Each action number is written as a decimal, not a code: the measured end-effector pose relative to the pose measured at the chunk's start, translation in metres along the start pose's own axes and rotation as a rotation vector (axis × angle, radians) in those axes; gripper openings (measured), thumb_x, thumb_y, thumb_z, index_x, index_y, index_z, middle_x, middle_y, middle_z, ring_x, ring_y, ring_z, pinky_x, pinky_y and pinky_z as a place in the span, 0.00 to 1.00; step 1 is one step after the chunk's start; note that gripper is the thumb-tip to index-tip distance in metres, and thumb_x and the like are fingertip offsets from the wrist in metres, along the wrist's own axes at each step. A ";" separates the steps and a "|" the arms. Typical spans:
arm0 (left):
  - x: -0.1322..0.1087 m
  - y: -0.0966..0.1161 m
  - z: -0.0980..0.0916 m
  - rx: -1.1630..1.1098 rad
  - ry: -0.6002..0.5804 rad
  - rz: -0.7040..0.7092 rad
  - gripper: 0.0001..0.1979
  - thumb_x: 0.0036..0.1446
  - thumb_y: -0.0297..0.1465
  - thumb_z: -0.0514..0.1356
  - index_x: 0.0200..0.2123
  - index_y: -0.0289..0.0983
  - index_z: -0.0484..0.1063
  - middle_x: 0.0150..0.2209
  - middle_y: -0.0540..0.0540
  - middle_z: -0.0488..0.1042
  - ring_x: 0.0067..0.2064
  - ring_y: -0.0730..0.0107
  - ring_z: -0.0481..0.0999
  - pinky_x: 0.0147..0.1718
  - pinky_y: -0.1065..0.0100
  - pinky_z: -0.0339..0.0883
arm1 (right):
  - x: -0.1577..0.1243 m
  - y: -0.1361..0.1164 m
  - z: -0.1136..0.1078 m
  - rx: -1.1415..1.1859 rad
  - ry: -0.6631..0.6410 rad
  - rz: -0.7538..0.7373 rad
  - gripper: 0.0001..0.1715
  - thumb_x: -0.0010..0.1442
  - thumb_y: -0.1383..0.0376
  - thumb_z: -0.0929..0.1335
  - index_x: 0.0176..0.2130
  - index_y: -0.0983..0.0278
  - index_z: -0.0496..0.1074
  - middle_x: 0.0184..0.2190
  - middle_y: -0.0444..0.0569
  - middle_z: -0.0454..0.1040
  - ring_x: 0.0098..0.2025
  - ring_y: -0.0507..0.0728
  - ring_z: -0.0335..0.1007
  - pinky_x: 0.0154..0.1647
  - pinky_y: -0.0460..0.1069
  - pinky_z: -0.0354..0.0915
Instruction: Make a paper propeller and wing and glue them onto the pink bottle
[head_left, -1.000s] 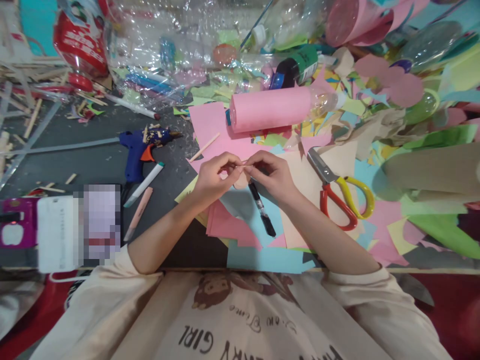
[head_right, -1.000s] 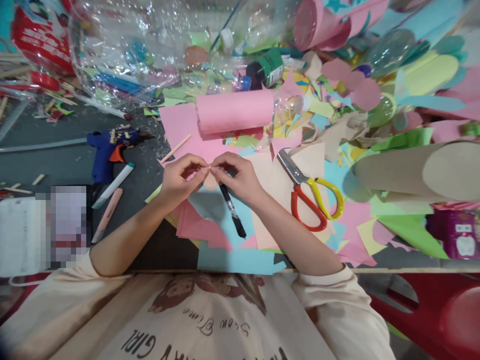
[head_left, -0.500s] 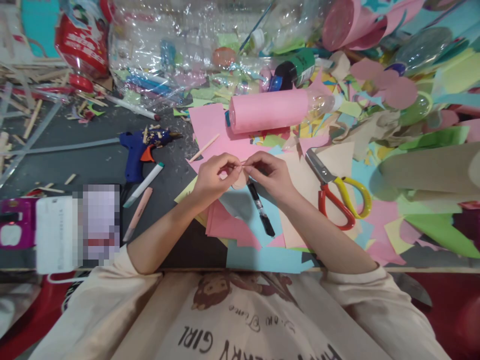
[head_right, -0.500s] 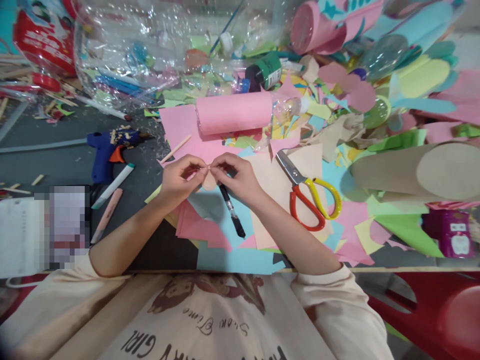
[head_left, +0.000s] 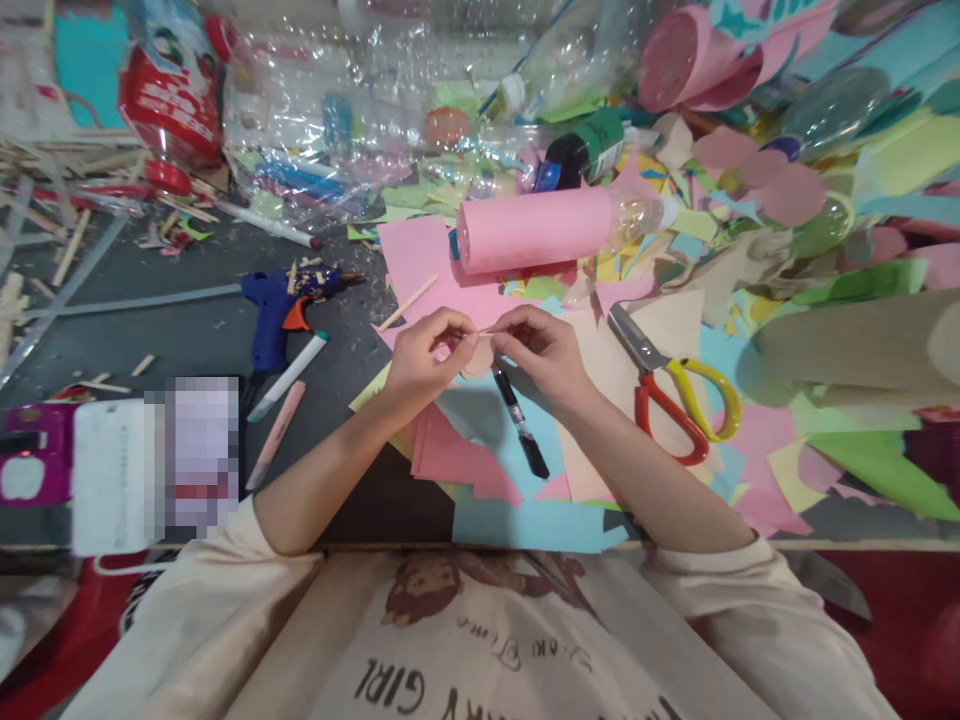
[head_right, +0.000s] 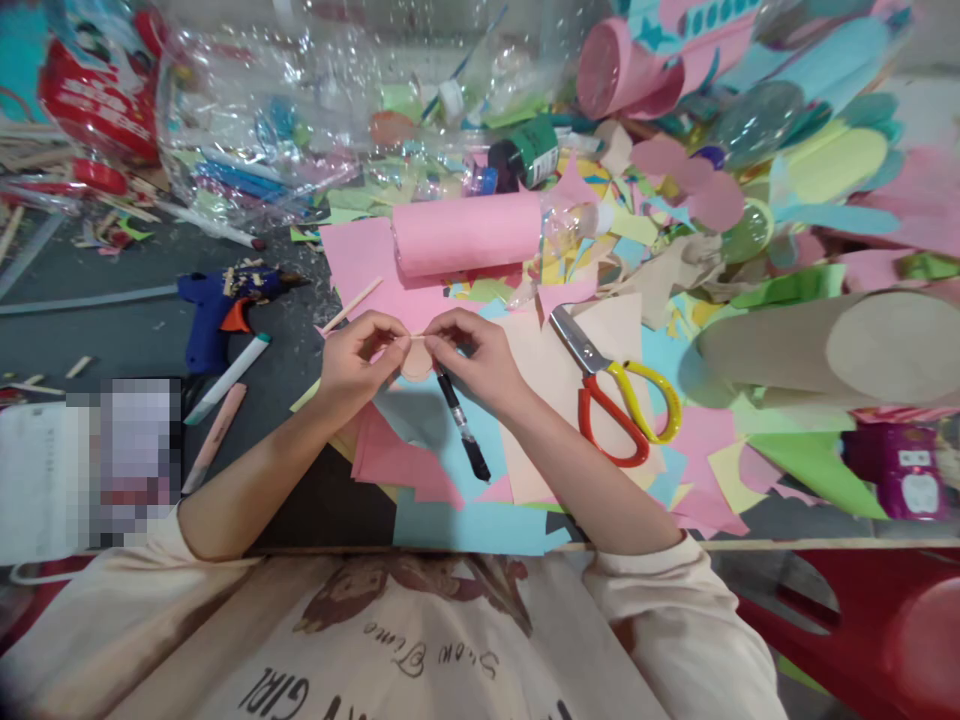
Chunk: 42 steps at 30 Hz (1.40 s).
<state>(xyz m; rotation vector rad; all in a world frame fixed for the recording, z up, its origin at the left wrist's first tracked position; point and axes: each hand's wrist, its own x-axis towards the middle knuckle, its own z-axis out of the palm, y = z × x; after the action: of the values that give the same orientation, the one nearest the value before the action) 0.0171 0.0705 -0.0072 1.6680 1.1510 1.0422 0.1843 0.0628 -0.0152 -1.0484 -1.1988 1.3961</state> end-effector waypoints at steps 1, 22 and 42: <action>0.000 0.000 0.000 -0.007 0.004 -0.003 0.05 0.55 0.32 0.58 0.29 0.38 0.69 0.27 0.51 0.73 0.28 0.76 0.71 0.29 0.73 0.66 | 0.000 0.000 0.000 -0.004 0.003 0.004 0.08 0.53 0.62 0.74 0.30 0.63 0.73 0.25 0.40 0.72 0.24 0.49 0.69 0.29 0.47 0.67; 0.001 0.001 -0.001 0.019 0.006 0.067 0.05 0.57 0.31 0.60 0.30 0.38 0.69 0.28 0.52 0.75 0.28 0.77 0.74 0.29 0.74 0.68 | 0.000 0.002 -0.001 0.014 -0.042 -0.010 0.09 0.55 0.61 0.73 0.31 0.62 0.71 0.25 0.40 0.72 0.24 0.48 0.69 0.27 0.47 0.66; 0.001 0.000 0.000 -0.034 0.009 0.021 0.05 0.57 0.31 0.60 0.29 0.38 0.69 0.27 0.52 0.74 0.27 0.77 0.73 0.27 0.75 0.67 | 0.001 0.002 -0.001 -0.037 0.000 -0.058 0.16 0.54 0.53 0.73 0.31 0.62 0.71 0.26 0.41 0.70 0.26 0.48 0.67 0.29 0.47 0.66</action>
<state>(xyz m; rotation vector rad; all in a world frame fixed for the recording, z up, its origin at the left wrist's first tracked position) 0.0174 0.0715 -0.0072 1.6533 1.1175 1.0772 0.1850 0.0642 -0.0177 -1.0307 -1.2498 1.3340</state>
